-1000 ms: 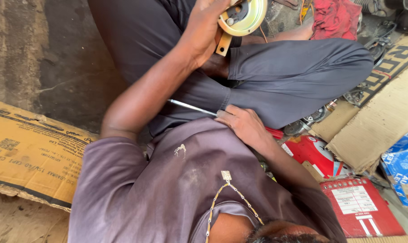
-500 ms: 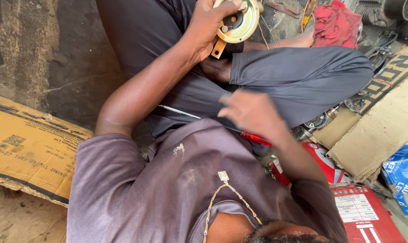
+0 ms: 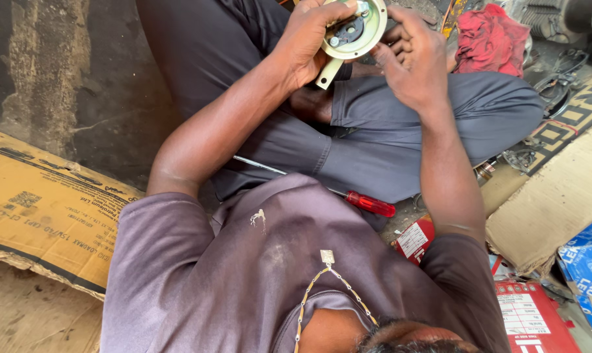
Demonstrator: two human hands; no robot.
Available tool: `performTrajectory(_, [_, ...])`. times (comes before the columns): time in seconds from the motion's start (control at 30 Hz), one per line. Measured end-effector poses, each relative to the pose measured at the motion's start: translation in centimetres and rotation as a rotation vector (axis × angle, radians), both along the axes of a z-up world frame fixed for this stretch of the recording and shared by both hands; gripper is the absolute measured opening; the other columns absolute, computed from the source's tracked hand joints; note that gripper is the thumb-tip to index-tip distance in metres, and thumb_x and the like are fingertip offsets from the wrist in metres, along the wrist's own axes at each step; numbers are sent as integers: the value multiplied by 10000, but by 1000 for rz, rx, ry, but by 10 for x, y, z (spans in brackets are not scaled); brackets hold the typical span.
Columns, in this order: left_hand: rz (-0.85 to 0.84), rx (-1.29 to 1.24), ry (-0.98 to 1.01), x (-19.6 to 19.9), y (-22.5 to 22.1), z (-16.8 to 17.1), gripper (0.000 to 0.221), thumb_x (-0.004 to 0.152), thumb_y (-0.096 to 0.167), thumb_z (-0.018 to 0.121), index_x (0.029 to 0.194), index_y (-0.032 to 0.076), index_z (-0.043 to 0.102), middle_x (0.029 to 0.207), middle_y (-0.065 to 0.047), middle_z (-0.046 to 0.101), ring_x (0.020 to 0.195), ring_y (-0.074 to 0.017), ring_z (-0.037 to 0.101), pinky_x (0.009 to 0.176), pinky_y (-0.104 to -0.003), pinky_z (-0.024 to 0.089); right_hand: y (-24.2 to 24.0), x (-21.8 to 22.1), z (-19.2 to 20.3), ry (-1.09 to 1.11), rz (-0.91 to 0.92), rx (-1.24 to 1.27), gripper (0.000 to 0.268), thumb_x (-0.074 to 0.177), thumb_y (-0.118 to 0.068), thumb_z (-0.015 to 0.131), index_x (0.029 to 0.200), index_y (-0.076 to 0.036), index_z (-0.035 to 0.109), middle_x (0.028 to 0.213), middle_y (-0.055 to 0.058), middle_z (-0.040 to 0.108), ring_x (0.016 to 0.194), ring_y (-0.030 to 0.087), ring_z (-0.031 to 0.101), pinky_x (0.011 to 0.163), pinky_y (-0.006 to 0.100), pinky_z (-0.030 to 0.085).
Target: The person sits cross-legged on the floor and uses a hammer and screwdriver to adjust and tighten parts of a small circular electrical component. They repeatedly tap the component with the hammer and use the screwdriver to manipulate internal parts.
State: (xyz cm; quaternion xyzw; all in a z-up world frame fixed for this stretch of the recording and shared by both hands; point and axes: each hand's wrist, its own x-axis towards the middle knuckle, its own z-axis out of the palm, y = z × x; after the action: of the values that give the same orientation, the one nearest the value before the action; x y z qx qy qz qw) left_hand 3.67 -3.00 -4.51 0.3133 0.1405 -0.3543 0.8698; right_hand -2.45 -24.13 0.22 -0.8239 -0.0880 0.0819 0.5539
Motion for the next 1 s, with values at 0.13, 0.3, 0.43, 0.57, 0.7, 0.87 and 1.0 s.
performTrajectory(0.13, [36,-98,84,2,-2,-7,312,997,220,635,1131,-62,626,987,-188,742,844,-263,788,696,-404,682,-4,-3,-14,88,-30,1,453,1098,-1,773,1472,38,518,921,88,670,763,82,663,676,240,533])
performTrajectory(0.3, [11,0,109,4,-2,-12,299,985,201,651,1146,-46,597,1009,-175,730,874,-266,790,731,-440,699,-3,-1,-12,62,-33,-58,517,1101,-55,808,1518,25,512,886,81,644,753,91,647,631,241,513])
performTrajectory(0.43, [24,27,123,5,-2,-12,242,968,146,627,1142,-12,569,1010,-175,727,869,-271,791,719,-442,699,1,2,-6,55,-31,-105,499,1098,-60,812,1502,20,530,881,86,650,747,95,650,626,244,509])
performTrajectory(0.57, [27,-42,111,6,-1,-12,248,992,111,606,1145,-84,589,1015,-217,722,859,-293,783,713,-445,694,3,4,-4,64,-18,-90,459,1099,-50,797,1462,29,527,904,94,673,787,98,690,637,241,528])
performTrajectory(0.7, [24,-19,104,6,0,-11,241,984,117,603,1129,-75,593,1008,-211,729,854,-281,788,711,-435,702,3,4,-5,65,-11,-77,483,1092,-40,799,1483,29,524,921,106,694,811,104,719,635,239,535])
performTrajectory(0.87, [17,23,122,5,0,-11,266,991,167,621,1094,-78,637,965,-194,746,836,-261,792,713,-426,702,3,3,-8,63,-13,-77,487,1097,-33,795,1496,28,522,915,99,690,798,99,705,638,237,536])
performTrajectory(1.0, [3,35,126,4,2,-12,283,994,185,626,1106,-74,645,974,-180,755,867,-258,799,744,-432,680,3,2,-10,57,-18,-97,496,1090,-29,798,1503,20,527,887,95,681,774,97,699,619,238,524])
